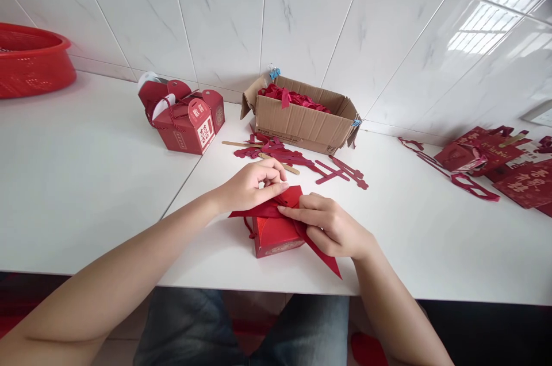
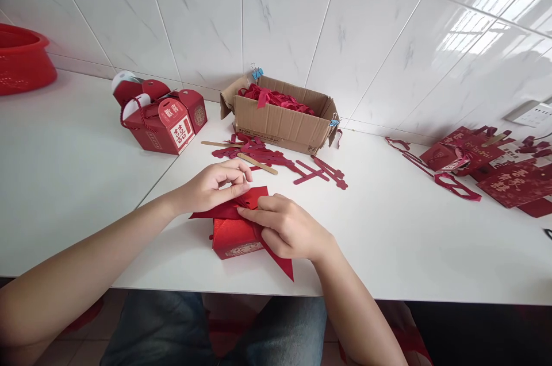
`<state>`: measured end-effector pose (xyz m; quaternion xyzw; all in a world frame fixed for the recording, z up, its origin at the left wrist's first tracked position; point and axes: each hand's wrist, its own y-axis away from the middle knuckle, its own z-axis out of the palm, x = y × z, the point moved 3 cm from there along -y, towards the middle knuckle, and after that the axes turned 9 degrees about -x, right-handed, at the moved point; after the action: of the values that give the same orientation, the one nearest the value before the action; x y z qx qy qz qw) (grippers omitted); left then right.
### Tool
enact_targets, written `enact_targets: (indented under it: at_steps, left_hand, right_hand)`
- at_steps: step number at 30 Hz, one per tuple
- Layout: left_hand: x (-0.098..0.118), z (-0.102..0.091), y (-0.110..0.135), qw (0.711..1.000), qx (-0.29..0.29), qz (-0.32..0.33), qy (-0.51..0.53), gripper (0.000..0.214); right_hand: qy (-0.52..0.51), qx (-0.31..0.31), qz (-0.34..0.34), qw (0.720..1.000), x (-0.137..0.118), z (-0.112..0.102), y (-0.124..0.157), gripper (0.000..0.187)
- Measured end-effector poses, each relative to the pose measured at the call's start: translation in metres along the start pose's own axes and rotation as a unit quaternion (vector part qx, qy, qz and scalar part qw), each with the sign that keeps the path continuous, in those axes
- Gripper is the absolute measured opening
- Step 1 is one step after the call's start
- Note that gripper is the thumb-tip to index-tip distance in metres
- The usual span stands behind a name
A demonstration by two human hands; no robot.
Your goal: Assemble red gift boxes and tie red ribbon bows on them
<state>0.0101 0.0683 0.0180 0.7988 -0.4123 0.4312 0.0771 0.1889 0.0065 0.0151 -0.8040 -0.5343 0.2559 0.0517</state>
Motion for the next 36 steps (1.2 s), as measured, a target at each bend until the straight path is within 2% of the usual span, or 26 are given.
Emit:
enact_targets:
  at_steps: [6, 11, 15, 26, 33, 36]
  left_hand:
    - [-0.0035, -0.0028, 0.0004, 1.000, 0.005, -0.012, -0.016, 0.033]
    - [-0.0047, -0.0028, 0.0004, 1.000, -0.007, -0.016, 0.015, 0.035]
    - [-0.0014, -0.0029, 0.0006, 1.000, -0.006, -0.007, 0.022, 0.034]
    - [-0.0008, -0.0040, 0.0033, 1.000, 0.003, 0.001, -0.020, 0.034]
    - [-0.0001, -0.0063, 0.0047, 0.999, 0.002, 0.007, -0.047, 0.033]
    - [-0.0009, -0.0055, 0.0037, 0.999, 0.025, 0.008, -0.032, 0.034]
  right_hand:
    - [-0.004, 0.004, 0.008, 1.000, -0.0009, 0.0006, 0.0016, 0.051]
    - [-0.067, 0.067, 0.042, 0.995, 0.0018, -0.0008, 0.0051, 0.060]
    - [-0.068, 0.093, 0.054, 0.992, 0.0038, -0.0015, 0.0059, 0.054]
    - [-0.054, 0.041, 0.013, 0.998, 0.0000, -0.0012, 0.0035, 0.056]
    - [-0.032, 0.030, 0.018, 0.999, -0.0008, -0.0004, 0.0060, 0.052]
    - [-0.038, 0.043, 0.033, 0.998, 0.0022, -0.0008, 0.0068, 0.053]
